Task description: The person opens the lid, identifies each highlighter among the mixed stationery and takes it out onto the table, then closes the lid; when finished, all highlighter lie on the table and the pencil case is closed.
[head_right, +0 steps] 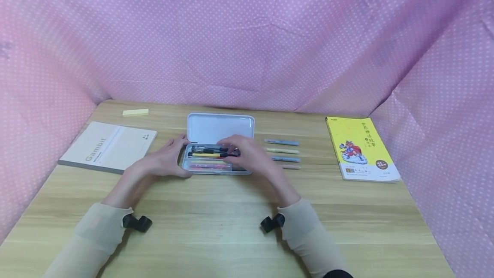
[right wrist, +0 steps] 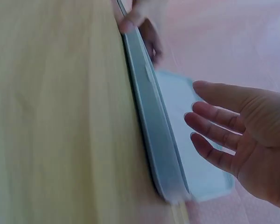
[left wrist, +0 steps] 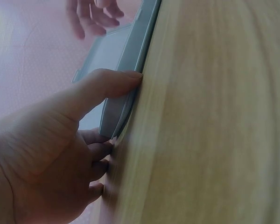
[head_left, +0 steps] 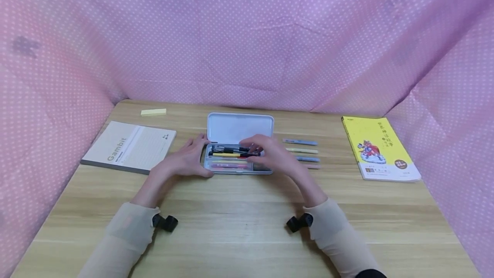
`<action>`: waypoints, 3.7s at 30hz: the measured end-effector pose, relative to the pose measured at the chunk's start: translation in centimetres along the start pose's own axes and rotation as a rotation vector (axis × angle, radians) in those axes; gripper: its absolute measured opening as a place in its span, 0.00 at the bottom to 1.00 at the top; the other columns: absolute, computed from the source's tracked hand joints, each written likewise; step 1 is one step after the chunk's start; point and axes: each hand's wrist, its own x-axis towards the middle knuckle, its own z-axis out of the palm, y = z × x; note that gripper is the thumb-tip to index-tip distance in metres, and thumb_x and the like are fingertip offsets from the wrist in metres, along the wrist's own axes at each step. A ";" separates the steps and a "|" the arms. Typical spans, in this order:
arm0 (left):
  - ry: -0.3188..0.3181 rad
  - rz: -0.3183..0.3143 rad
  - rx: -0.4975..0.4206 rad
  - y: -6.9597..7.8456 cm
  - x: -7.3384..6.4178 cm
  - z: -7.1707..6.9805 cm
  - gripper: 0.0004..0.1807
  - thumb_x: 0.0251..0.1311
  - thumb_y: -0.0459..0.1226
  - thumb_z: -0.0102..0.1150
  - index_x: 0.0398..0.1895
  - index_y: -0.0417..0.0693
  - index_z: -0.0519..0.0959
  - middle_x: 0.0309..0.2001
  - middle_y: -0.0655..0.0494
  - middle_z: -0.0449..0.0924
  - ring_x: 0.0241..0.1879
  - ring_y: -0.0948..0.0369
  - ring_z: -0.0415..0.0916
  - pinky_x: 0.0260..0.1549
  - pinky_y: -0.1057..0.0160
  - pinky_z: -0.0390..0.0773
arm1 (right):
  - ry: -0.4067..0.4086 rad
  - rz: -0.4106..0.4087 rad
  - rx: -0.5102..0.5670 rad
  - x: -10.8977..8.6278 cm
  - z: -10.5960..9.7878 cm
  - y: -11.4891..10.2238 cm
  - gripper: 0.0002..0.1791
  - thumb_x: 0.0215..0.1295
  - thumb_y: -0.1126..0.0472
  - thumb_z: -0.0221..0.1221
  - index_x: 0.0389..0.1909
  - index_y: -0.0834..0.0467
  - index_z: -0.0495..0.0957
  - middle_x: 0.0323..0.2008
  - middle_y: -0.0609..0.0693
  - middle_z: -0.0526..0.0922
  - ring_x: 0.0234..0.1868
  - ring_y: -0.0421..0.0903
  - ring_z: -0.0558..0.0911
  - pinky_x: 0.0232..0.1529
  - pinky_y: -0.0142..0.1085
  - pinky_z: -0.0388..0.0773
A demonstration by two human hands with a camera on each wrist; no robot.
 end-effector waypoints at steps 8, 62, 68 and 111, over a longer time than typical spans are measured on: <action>-0.015 -0.039 0.017 0.4 -0.1 -0.3 0.58 0.47 0.55 0.75 0.75 0.41 0.56 0.82 0.29 0.38 0.79 0.26 0.39 0.78 0.30 0.47 | -0.139 0.018 -0.138 1.2 1.8 -1.7 0.25 0.65 0.58 0.70 0.62 0.53 0.80 0.48 0.47 0.87 0.48 0.41 0.84 0.53 0.39 0.85; -0.003 -0.001 -0.009 0.0 0.1 -0.2 0.56 0.47 0.55 0.76 0.74 0.40 0.57 0.82 0.27 0.36 0.81 0.30 0.37 0.81 0.33 0.41 | -0.162 0.071 -0.592 0.2 3.0 -3.9 0.09 0.72 0.57 0.62 0.50 0.45 0.85 0.42 0.43 0.84 0.43 0.43 0.82 0.47 0.40 0.77; -0.001 0.001 -0.010 0.0 0.1 -0.2 0.56 0.47 0.55 0.76 0.74 0.40 0.57 0.82 0.27 0.37 0.81 0.29 0.37 0.80 0.33 0.41 | -0.145 0.059 -0.547 0.2 3.0 -3.8 0.09 0.70 0.58 0.64 0.49 0.48 0.86 0.41 0.45 0.84 0.41 0.44 0.81 0.45 0.40 0.76; 0.000 0.004 0.005 0.1 0.2 -0.2 0.55 0.46 0.53 0.76 0.73 0.40 0.57 0.81 0.26 0.38 0.82 0.33 0.38 0.81 0.35 0.39 | -0.117 0.063 -0.673 -0.5 3.4 -5.0 0.13 0.73 0.61 0.60 0.55 0.46 0.83 0.44 0.46 0.84 0.38 0.45 0.77 0.44 0.40 0.67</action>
